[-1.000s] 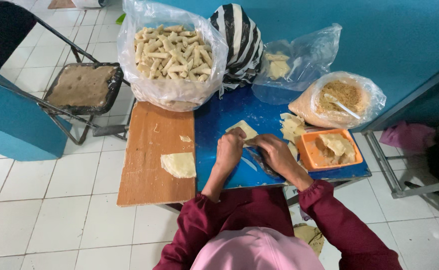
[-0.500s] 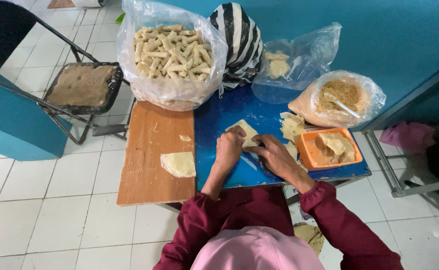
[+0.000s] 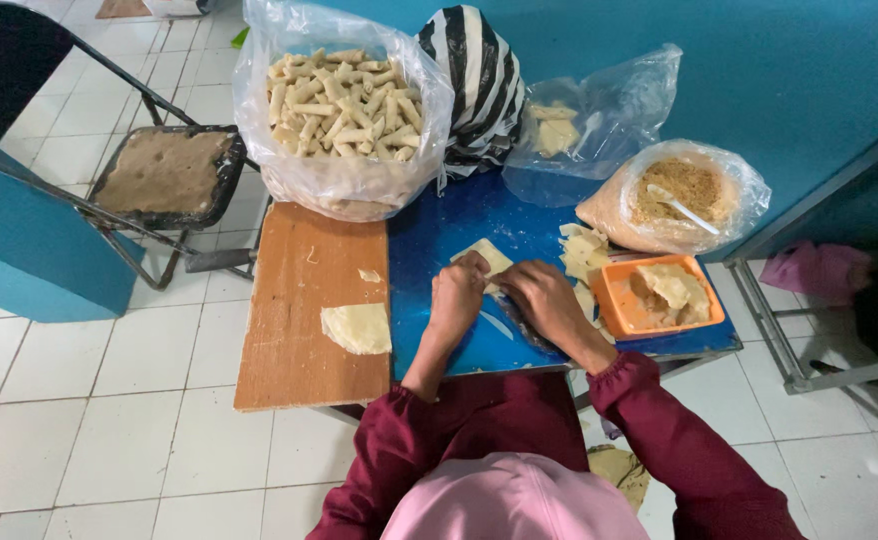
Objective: The person picks up flat dough pieces from the table, sprinkles a brown powder over them using a spoon from a plastic bag, folds the dough pieces by hand, and stacks the folded pieces on the table, occasionally placing pieces into an orange container.
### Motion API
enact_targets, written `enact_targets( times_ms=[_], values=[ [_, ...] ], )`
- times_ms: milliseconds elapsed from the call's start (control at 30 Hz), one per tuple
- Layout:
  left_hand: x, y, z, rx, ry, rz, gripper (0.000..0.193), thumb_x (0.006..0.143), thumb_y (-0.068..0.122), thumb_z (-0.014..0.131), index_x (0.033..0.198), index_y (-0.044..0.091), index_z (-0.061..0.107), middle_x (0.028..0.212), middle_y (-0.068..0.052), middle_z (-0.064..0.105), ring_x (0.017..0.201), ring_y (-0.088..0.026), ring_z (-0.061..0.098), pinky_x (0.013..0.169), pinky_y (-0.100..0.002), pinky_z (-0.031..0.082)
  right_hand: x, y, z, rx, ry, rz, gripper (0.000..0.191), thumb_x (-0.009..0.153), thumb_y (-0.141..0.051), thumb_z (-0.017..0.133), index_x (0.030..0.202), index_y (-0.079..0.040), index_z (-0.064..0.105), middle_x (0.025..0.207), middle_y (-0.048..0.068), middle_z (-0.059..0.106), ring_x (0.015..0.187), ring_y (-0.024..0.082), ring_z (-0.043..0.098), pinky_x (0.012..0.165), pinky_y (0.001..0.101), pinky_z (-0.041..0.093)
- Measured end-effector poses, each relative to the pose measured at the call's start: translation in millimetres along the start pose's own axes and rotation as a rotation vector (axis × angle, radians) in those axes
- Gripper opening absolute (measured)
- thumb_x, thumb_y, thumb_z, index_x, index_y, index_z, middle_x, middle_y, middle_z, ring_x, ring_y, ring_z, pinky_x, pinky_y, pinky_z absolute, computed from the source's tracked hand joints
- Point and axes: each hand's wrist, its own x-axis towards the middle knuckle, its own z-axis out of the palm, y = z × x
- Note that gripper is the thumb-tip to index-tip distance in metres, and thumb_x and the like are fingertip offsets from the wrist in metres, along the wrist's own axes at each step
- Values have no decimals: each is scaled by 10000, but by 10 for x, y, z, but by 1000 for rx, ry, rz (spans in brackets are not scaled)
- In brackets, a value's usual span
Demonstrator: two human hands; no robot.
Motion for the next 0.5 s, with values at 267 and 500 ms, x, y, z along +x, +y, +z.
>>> enact_targets(
  times_ms=[267,500],
  values=[
    [-70,-6,-8,-25,9,59,105,885,0,645,975,47,620,896,-185,700,866,-415,688,701,-490,520,55,-42,-43,-115,-29,-72,132,873,-112,726,998,-74,748,972,58,680,948,256,625,811,409,455],
    [-164,53,31,38,18,77,333,749,-33,703,1040,28,554,933,-178,674,910,-413,645,754,-503,511,126,-10,-42,14,-45,32,87,885,-133,730,953,-84,757,985,53,691,956,289,614,841,417,484]
  ],
)
